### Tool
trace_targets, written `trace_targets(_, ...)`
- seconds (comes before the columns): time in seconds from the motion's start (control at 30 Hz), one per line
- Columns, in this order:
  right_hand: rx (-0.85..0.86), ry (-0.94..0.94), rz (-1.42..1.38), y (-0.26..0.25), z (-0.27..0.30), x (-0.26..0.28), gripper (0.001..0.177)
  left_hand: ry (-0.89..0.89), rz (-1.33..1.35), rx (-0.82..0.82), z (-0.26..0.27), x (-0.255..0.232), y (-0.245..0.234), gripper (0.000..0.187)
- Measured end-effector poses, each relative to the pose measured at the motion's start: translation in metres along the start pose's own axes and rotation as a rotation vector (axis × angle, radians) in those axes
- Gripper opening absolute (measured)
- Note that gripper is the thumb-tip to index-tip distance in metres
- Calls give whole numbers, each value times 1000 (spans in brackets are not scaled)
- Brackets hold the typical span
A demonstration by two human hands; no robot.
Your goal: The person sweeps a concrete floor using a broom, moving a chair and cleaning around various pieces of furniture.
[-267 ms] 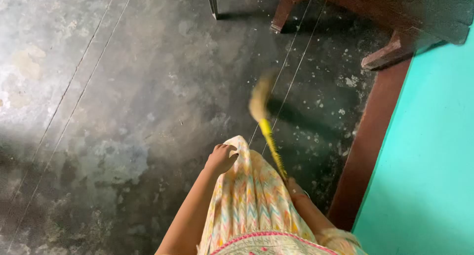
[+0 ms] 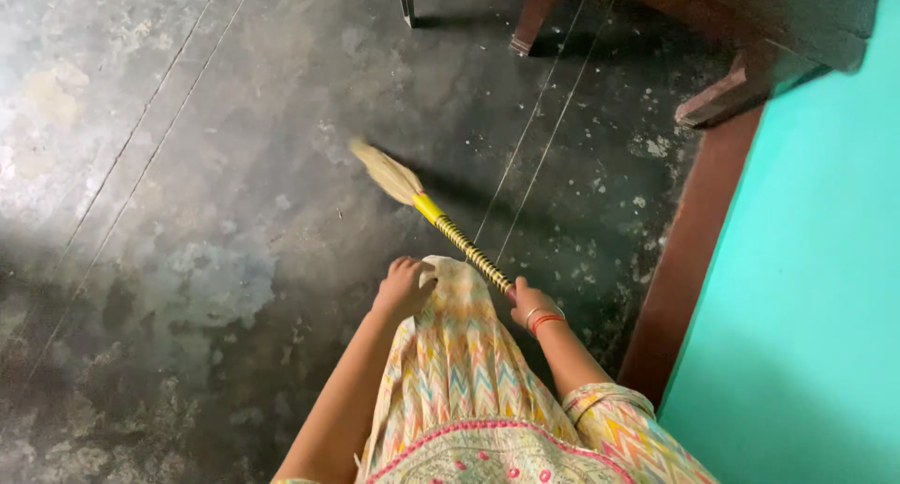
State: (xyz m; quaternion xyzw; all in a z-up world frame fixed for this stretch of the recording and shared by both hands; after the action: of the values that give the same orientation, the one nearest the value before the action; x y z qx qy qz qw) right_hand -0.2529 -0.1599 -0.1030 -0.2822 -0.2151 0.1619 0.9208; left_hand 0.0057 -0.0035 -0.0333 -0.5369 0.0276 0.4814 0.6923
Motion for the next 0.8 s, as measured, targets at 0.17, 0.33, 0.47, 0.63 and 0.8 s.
trace_targets(0.17, -229, -68, -105, 43, 85, -65, 73, 144, -2, -217, 21, -15, -4, 33)
trace_targets(0.33, -393, 157, -301, 119, 196, -161, 80, 221, 14, -255, 68, -43, -22, 32)
trace_targets(0.47, -467, 452, -341, 162, 257, -229, 41, 229, 40, -249, 117, -45, -31, 36)
trace_targets(0.63, -241, 659, -841, 229, 265, -266, 31, 183, 26, -202, 159, -15, -35, 35)
trace_targets(0.8, -145, 520, -126, 251, 248, -157, 36, 138, 28, -214, 190, 44, -48, 37)
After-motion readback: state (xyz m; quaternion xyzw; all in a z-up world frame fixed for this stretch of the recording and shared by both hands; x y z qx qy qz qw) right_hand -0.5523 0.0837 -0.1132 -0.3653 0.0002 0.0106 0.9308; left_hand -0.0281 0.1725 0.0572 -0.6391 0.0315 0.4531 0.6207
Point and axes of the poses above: each hand's wrist, its own z-axis away from the middle knuckle, its own y-axis out of the palm, x = y × z, the point moved 7 cm from there along -z, towards the middle knuckle, and after that the axes turned 6 degrees about -y, right-handed, at the moved point
